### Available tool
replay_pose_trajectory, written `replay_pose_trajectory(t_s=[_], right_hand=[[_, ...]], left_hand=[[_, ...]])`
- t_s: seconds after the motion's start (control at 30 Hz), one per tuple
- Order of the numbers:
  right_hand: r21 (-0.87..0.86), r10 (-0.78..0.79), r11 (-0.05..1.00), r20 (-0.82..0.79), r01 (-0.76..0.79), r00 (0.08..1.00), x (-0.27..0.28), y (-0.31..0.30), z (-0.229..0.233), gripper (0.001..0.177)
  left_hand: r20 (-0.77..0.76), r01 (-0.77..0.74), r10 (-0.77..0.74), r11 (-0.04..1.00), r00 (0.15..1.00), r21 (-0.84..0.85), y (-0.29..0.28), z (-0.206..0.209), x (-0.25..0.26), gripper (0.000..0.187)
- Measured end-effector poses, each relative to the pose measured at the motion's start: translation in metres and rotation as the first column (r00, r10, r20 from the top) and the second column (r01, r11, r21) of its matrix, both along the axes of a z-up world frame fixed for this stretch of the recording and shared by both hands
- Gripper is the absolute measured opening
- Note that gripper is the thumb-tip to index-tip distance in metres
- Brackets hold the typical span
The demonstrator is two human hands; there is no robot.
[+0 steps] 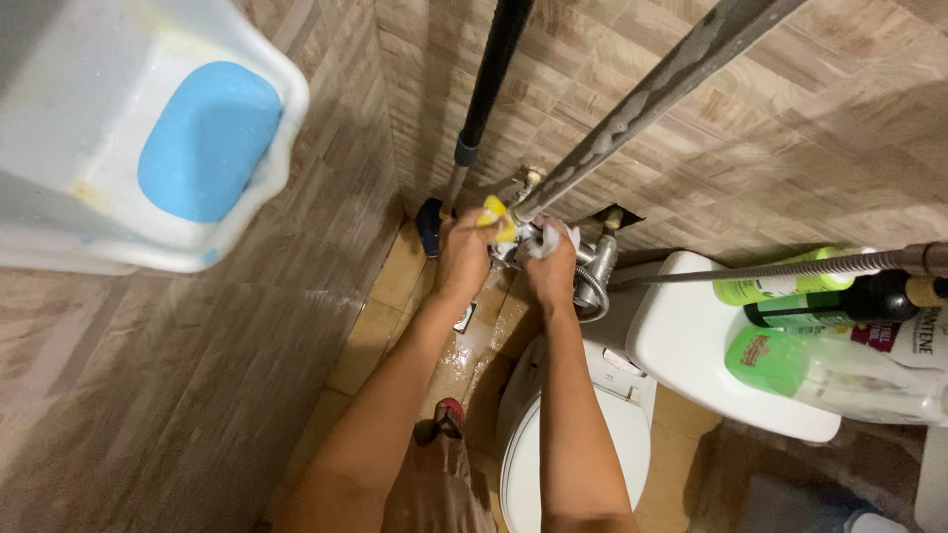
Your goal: The person scrubs a vertical metal pipe in a bathroom using a yellow sponge and a cleaning spray. They apply the spray to the sponge and wipe the pipe from top to bottom, then clean the lower pipe fittings and valve area.
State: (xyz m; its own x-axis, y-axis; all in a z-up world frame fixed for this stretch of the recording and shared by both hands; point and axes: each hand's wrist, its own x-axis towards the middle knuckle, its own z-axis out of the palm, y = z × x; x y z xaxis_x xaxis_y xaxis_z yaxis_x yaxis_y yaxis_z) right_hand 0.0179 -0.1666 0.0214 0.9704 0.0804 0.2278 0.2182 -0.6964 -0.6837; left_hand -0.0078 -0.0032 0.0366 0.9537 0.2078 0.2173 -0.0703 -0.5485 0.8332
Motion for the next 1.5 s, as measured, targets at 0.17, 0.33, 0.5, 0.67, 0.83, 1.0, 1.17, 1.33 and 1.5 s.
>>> replay_pose_trajectory(t_s=[0.17, 0.33, 0.5, 0.67, 0.83, 1.0, 1.17, 1.33, 1.5], right_hand=[[-0.03, 0.003, 1.0, -0.048, -0.005, 0.999, -0.005, -0.001, 0.008, 0.05], [-0.026, 0.016, 1.0, -0.014, -0.017, 1.0, -0.003, 0.001, 0.008, 0.052], [-0.018, 0.02, 1.0, 0.018, -0.02, 1.0, -0.004, -0.006, -0.003, 0.054], [-0.009, 0.018, 1.0, 0.014, -0.018, 1.0, 0.0, -0.004, -0.005, 0.056], [0.081, -0.001, 0.997, -0.021, 0.002, 1.0, 0.001, -0.005, -0.01, 0.037], [-0.029, 0.018, 0.999, 0.026, -0.017, 0.999, -0.002, -0.005, -0.012, 0.049], [0.178, -0.024, 0.983, -0.076, 0.038, 0.997, -0.006, -0.009, -0.011, 0.054], [-0.072, 0.037, 0.997, 0.032, -0.034, 0.999, -0.001, -0.006, -0.014, 0.059], [-0.026, 0.026, 0.999, 0.033, -0.025, 0.999, -0.003, -0.005, -0.009, 0.058]], left_hand=[[-0.422, -0.194, -0.011, 0.877, 0.907, -0.44, 0.005, 0.019, 0.012, 0.023], [0.078, 0.025, -0.071, 0.877, 0.994, 0.479, -0.006, 0.026, -0.027, 0.039], [-0.007, 0.102, -0.118, 0.832, 0.993, 0.545, -0.011, 0.02, -0.013, 0.017], [-0.141, 0.149, -0.071, 0.712, 0.987, 0.686, -0.024, 0.03, -0.012, 0.027], [-0.039, 0.049, -0.041, 0.275, 0.998, 0.96, -0.061, 0.039, -0.012, 0.024], [-0.075, 0.068, -0.024, 0.744, 0.997, 0.665, -0.025, 0.003, -0.007, 0.018], [-0.488, -0.021, -0.034, 0.994, 0.872, -0.106, 0.015, -0.065, 0.009, 0.033], [-0.37, -0.047, -0.066, 0.956, 0.927, -0.289, 0.02, -0.084, 0.017, 0.03], [-0.372, -0.111, 0.123, 0.992, 0.92, 0.054, -0.011, -0.028, -0.045, 0.026]])
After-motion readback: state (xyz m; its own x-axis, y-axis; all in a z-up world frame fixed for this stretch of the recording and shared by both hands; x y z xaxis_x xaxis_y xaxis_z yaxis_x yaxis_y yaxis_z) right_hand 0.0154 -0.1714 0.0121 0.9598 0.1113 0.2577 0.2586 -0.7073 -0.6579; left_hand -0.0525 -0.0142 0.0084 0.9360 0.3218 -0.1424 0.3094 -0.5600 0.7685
